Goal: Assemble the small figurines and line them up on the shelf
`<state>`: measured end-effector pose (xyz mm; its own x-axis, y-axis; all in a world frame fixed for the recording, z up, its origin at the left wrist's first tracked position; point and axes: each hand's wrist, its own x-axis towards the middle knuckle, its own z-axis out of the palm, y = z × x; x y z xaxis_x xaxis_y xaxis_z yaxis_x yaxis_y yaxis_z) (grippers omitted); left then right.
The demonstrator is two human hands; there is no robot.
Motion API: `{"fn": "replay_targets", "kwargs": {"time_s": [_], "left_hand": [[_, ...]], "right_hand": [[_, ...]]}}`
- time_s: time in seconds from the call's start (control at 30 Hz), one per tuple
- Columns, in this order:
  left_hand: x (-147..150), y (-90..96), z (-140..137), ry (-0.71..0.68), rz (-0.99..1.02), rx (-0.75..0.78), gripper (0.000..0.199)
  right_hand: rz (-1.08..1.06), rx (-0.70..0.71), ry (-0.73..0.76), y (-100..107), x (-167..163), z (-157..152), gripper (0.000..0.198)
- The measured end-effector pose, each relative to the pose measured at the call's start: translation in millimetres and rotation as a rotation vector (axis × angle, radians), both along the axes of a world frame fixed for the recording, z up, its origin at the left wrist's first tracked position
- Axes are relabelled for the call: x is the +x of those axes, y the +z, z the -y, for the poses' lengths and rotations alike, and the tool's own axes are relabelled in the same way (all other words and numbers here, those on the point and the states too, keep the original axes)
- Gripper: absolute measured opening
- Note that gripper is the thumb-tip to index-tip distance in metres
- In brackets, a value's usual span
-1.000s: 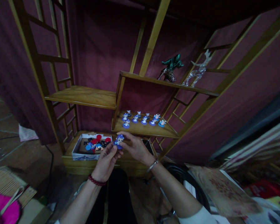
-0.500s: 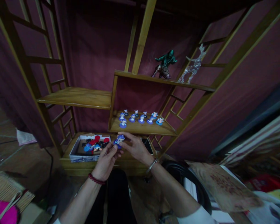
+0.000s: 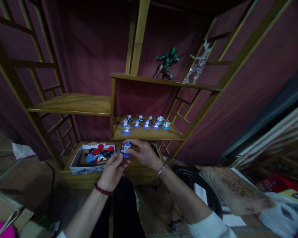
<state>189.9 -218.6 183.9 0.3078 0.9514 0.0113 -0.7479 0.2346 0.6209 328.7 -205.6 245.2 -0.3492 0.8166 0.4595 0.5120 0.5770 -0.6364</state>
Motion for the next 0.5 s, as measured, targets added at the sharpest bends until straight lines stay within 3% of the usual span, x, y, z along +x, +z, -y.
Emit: {"fn": "replay_targets", "kwargs": {"time_s": [0.27, 0.5], "left_hand": [[3.8, 0.6, 2.7, -0.051, 0.077, -0.091, 0.016], [10.4, -4.1, -0.2, -0.036, -0.009, -0.034, 0.02]], "right_hand": [[0.038, 0.001, 0.077, 2.3, 7.7, 0.6, 0.028], [0.072, 0.022, 0.015, -6.3, 14.0, -0.9, 0.028]]}}
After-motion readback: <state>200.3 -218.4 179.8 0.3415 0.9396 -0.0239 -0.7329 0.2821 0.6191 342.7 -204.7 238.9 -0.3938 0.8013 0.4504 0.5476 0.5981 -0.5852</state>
